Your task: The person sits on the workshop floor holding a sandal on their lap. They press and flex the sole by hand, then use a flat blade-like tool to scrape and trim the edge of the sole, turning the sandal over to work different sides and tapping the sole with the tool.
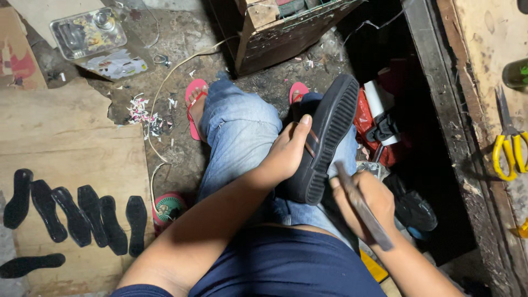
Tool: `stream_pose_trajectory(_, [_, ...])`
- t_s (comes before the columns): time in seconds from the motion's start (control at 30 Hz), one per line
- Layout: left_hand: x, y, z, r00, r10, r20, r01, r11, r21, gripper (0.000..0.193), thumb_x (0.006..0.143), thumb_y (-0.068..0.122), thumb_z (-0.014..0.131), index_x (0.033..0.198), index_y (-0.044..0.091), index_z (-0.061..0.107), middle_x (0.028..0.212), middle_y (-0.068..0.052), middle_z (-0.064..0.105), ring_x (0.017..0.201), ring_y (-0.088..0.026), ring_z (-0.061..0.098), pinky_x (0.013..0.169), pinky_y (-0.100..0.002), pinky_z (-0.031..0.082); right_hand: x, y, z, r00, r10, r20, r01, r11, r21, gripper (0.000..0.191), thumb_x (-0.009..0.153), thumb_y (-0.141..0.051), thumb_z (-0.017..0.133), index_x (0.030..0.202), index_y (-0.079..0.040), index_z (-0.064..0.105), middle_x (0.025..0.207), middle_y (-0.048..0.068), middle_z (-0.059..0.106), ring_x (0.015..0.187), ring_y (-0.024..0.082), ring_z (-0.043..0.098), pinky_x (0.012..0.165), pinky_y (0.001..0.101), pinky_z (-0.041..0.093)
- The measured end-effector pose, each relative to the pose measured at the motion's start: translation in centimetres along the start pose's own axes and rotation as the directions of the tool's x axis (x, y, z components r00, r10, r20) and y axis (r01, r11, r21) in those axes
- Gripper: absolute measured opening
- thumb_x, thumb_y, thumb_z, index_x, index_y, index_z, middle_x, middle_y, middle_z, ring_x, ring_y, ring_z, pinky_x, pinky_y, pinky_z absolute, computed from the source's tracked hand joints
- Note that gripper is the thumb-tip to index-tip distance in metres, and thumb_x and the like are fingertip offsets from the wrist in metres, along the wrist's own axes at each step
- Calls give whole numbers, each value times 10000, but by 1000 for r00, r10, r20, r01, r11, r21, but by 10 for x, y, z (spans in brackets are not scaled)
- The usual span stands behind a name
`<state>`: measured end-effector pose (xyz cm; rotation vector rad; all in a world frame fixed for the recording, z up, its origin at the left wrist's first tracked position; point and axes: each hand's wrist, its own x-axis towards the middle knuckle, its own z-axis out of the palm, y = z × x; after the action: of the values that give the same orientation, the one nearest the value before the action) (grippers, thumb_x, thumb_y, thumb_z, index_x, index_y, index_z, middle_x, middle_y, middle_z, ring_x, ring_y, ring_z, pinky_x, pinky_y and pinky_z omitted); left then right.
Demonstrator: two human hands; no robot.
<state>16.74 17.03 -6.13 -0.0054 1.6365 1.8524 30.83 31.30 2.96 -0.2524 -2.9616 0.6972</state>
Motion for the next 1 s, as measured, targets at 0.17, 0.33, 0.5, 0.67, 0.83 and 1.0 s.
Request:
stream_pose_trajectory(0.17, [8,21,-14,918,-126,375,216,954,-208,652,1015,603,450,1062,-5,682,856,-89,675,750,-219,626,730,-391,519,-15,-8,-9,959,153,240,-162,987,20,280,772,-198,745,929,-30,585,891,187,622,833,395,643,702,447,517])
stream_pose_trajectory(0.33, [34,38,-31,751,-308,584,-3,883,470,815,941,673,343,1081,8,792,865,-109,762,790,-233,714,773,-379,550,0,-52,-38,979,-126,159,138,988,-65,371,752,-341,835,914,-66,645,929,127,626,833,358,630,719,448,499])
stream_pose_trajectory(0.5, [46,52,-40,842,-175,511,-237,729,642,735,1022,640,397,1280,-18,601,1233,-228,633,1144,-335,605,971,-421,452,58,-64,-28,859,-511,-23,510,860,-31,542,761,-386,801,1187,-71,683,1222,141,623,1137,372,595,977,518,450])
stream_pose_trajectory(0.67, [-9,74,-104,865,190,464,-455,686,567,460,995,444,495,1164,68,697,1182,-161,726,1181,-324,674,1017,-385,492,81,-49,-7,903,-430,28,426,900,95,466,816,-316,809,1226,-117,714,1262,96,643,1186,307,595,1006,450,415])
stream_pose_trajectory(0.83, [-66,50,-113,807,455,376,-586,694,418,631,866,371,747,1371,52,542,1389,-172,579,1328,-357,551,1129,-434,417,77,-60,-1,875,-483,-26,483,871,84,500,707,-335,855,1139,-124,721,1242,103,635,1177,311,574,1033,484,348])
stream_pose_trajectory(1.0, [-75,36,-111,781,522,341,-622,613,487,628,872,382,762,1404,101,583,1481,-146,556,1425,-331,496,1210,-564,274,64,-77,16,880,-463,-109,467,884,19,476,693,-309,883,1090,-105,721,1221,82,642,1197,295,584,1117,538,303])
